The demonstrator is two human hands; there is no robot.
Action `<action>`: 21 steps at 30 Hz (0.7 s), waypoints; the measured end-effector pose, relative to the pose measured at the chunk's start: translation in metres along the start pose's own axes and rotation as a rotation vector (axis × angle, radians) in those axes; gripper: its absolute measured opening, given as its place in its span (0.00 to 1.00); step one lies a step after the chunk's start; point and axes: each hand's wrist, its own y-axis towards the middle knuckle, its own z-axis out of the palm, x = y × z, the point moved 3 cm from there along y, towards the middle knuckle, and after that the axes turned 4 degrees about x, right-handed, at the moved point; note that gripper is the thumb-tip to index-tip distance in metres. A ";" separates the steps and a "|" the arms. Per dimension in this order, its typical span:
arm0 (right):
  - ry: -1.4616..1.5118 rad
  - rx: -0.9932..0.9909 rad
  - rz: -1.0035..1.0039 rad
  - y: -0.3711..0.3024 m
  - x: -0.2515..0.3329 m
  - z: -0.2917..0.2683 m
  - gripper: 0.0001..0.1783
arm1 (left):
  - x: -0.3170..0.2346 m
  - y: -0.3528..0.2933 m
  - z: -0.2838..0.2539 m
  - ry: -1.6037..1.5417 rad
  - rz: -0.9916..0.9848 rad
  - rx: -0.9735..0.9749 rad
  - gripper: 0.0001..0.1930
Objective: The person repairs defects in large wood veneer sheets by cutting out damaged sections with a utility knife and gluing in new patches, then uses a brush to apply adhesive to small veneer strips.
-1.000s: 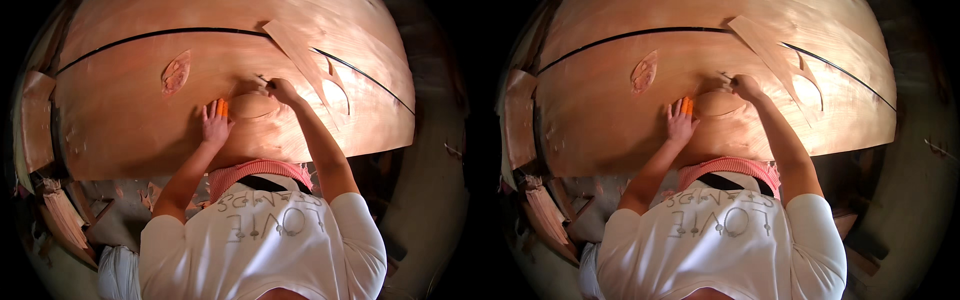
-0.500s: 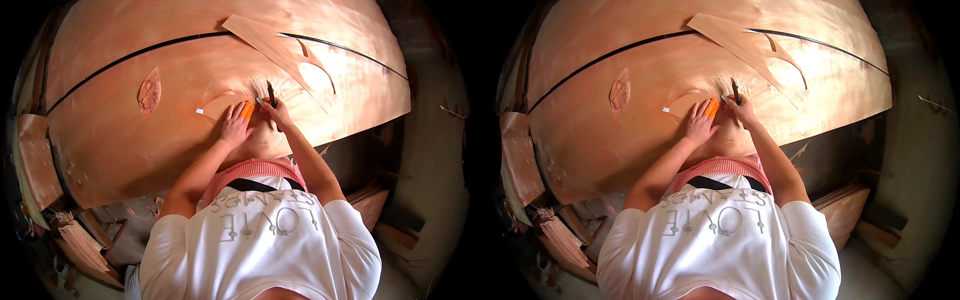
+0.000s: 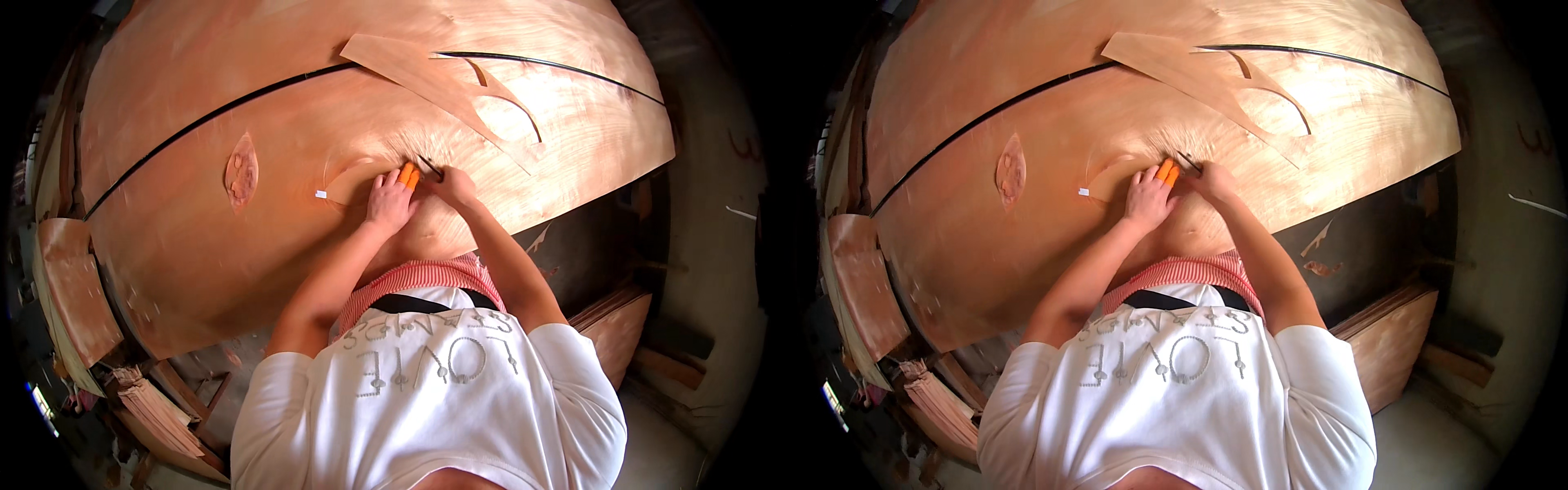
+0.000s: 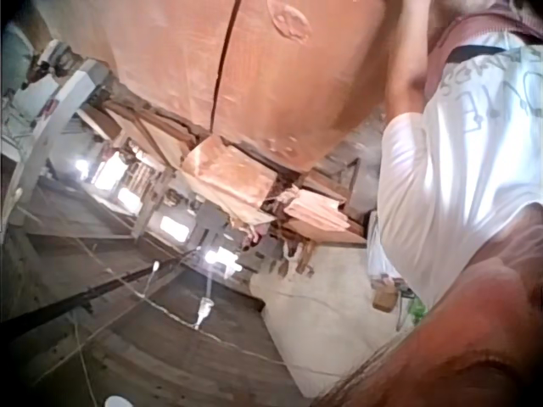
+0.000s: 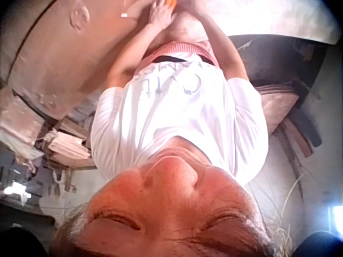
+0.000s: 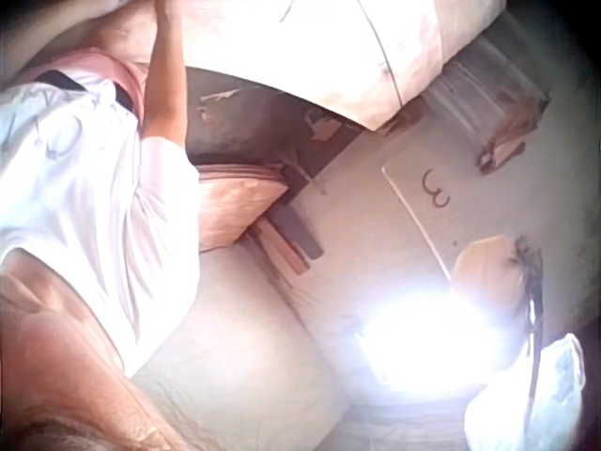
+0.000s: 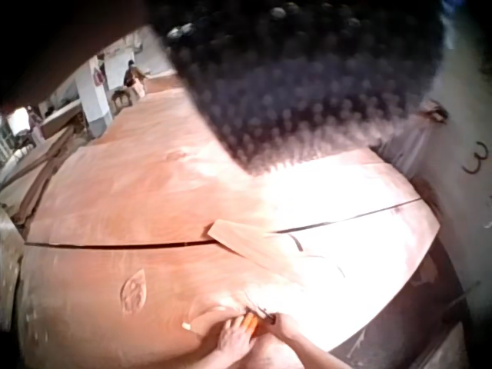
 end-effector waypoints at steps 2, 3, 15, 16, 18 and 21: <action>0.005 0.037 0.147 -0.017 -0.041 -0.019 0.18 | -0.003 0.000 -0.001 0.031 -0.003 0.013 0.31; 0.056 -0.120 0.052 -0.024 -0.086 -0.029 0.14 | -0.010 0.005 -0.002 0.047 -0.011 0.088 0.30; 0.853 -1.254 -0.400 -0.256 -0.104 -0.548 0.18 | -0.052 -0.022 -0.040 -0.374 0.139 0.022 0.22; 0.966 -1.053 -0.484 -0.257 -0.084 -0.556 0.17 | -0.050 -0.026 -0.038 -0.383 0.157 -0.006 0.22; 1.038 -0.809 -0.626 -0.256 -0.023 -0.532 0.13 | -0.040 -0.032 -0.033 -0.403 0.183 -0.075 0.21; 1.062 -0.460 -0.817 -0.253 0.037 -0.501 0.12 | -0.034 -0.040 -0.039 -0.463 0.170 -0.085 0.19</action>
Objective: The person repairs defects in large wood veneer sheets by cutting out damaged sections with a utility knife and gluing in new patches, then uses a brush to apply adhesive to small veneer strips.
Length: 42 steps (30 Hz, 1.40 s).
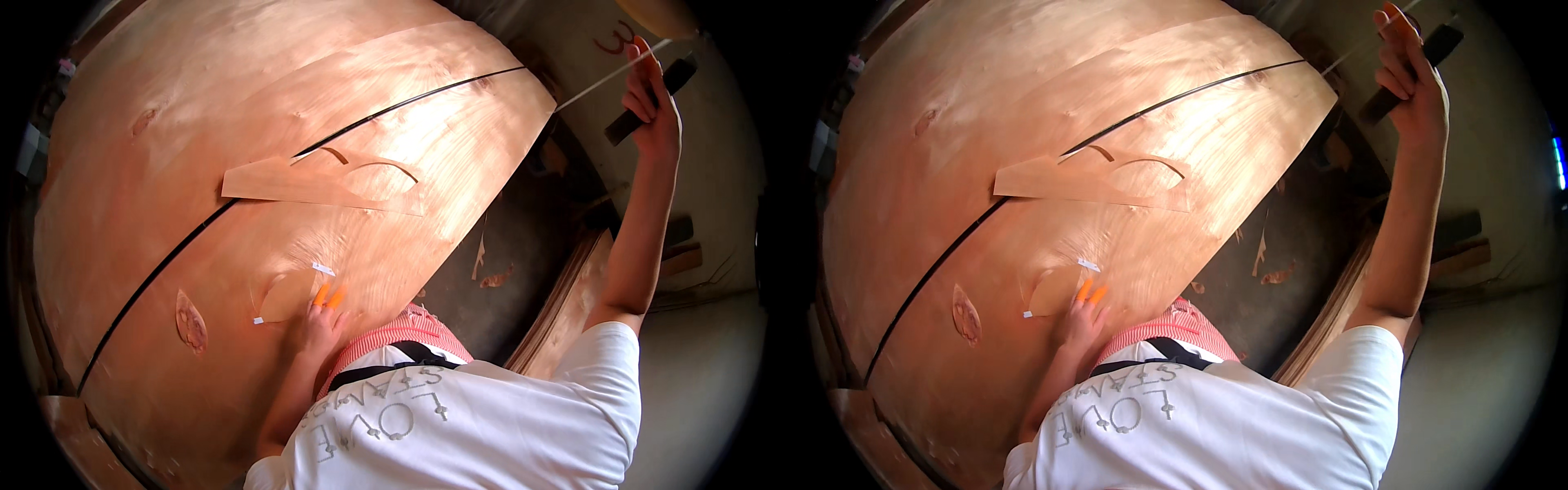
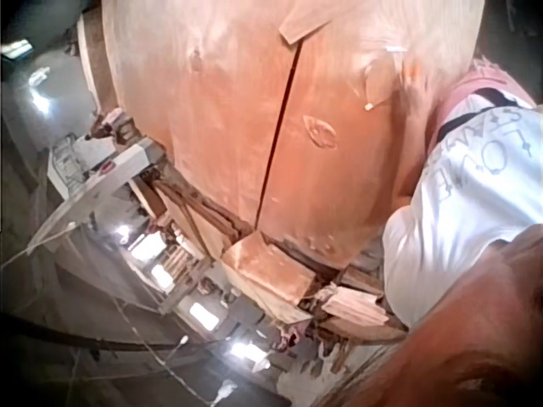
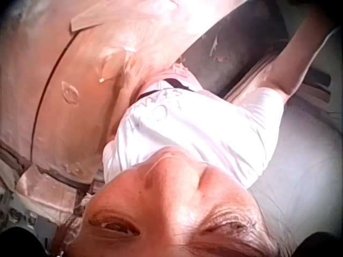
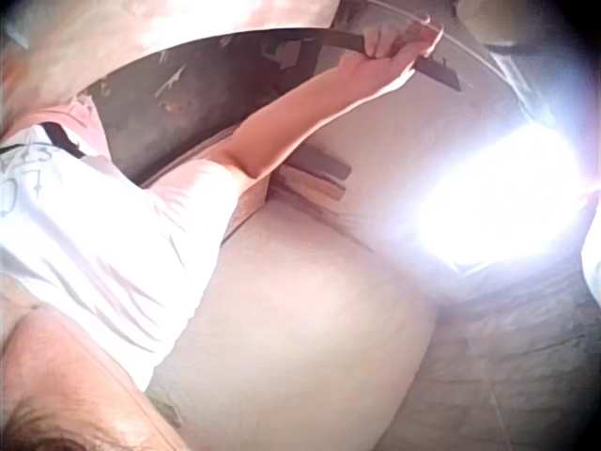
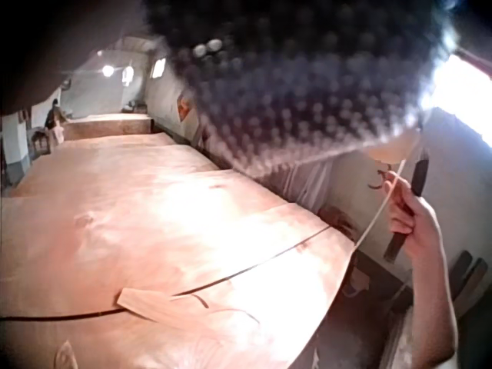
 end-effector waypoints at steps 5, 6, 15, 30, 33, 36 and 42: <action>0.110 0.250 -0.071 0.006 0.000 0.015 0.16 | 0.011 -0.023 -0.012 -0.036 -0.169 0.077 0.16; 0.112 0.236 -0.081 0.007 0.002 0.016 0.16 | 0.015 -0.029 -0.012 -0.026 -0.242 0.124 0.16; 0.139 0.204 0.054 0.075 -0.033 -0.111 0.08 | 0.022 -0.038 -0.015 -0.042 -0.215 0.043 0.16; -0.168 0.347 1.092 -0.144 -0.334 0.089 0.27 | 0.064 -0.043 -0.022 0.310 -0.249 -0.170 0.32; -0.206 0.760 1.156 -0.170 -0.381 0.149 0.31 | 0.079 -0.043 -0.027 0.368 -0.269 -0.153 0.32; -0.229 0.974 1.048 -0.182 -0.422 0.203 0.29 | 0.079 -0.047 -0.030 0.352 -0.300 -0.190 0.32; -0.393 0.705 0.828 -0.187 -0.498 0.291 0.17 | 0.093 -0.057 -0.034 0.342 -0.378 -0.309 0.31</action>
